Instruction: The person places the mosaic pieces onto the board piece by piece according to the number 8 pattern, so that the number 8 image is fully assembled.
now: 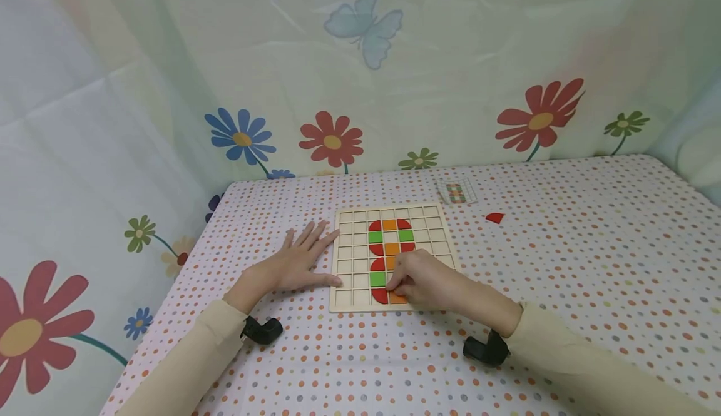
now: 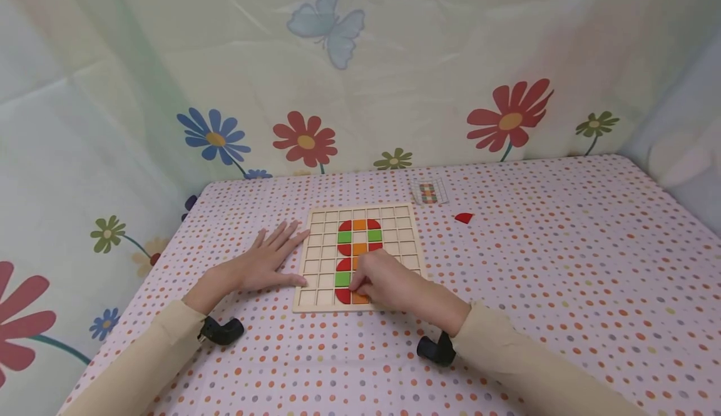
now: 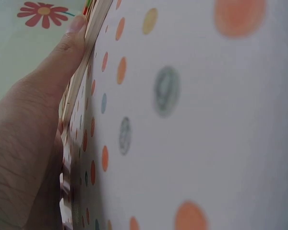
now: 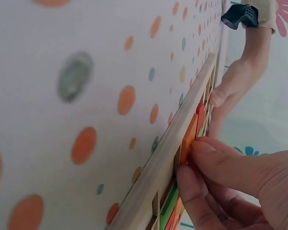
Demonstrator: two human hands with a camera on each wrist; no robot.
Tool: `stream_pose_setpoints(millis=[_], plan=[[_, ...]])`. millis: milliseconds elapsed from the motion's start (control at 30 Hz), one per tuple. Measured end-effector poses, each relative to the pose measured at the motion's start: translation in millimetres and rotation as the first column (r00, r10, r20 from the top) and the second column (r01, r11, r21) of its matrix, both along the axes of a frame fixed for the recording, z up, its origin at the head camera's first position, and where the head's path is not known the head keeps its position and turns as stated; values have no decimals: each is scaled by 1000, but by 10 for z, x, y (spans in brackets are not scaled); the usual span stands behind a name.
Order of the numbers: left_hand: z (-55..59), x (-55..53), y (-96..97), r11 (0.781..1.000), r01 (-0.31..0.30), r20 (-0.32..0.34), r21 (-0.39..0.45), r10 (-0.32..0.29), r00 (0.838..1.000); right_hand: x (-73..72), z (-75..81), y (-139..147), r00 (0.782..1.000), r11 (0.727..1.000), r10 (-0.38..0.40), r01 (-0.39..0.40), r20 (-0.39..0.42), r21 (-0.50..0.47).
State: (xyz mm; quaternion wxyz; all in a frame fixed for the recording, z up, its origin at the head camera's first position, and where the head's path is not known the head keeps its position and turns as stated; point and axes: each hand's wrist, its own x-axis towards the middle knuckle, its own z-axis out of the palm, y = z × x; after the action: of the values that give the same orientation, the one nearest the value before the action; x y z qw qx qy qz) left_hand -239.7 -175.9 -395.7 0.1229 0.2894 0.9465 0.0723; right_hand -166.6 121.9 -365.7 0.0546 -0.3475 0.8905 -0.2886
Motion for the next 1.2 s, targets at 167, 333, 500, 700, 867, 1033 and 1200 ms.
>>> stream_pose_setpoints(millis=[167,333,500,700,867,1033,1200], plan=[[-21,6,-24,1000,0,9,-2,0,1000,-22,-19,78,999,999,45,-44,18,-22],[-36,8,-32,1000,1,16,12,-1,1000,-85,24,284,999,999,34,-35,-39,-19],[-14,20,-47,1000,-5,8,20,4,1000,-268,103,602,988,995,-97,96,-118,-9],[-16,20,-49,1000,-9,10,17,9,1000,-552,78,1059,940,959,-239,267,-242,89],[-56,-12,-35,1000,-10,11,-5,11,1000,-709,3,1416,907,910,-341,384,-245,155],[-27,-2,-17,1000,-3,11,-13,3,1000,-768,-63,1578,898,880,-401,433,-181,195],[6,3,9,1000,-4,9,-19,4,1000,-798,-63,1635,899,878,-407,434,-162,205]])
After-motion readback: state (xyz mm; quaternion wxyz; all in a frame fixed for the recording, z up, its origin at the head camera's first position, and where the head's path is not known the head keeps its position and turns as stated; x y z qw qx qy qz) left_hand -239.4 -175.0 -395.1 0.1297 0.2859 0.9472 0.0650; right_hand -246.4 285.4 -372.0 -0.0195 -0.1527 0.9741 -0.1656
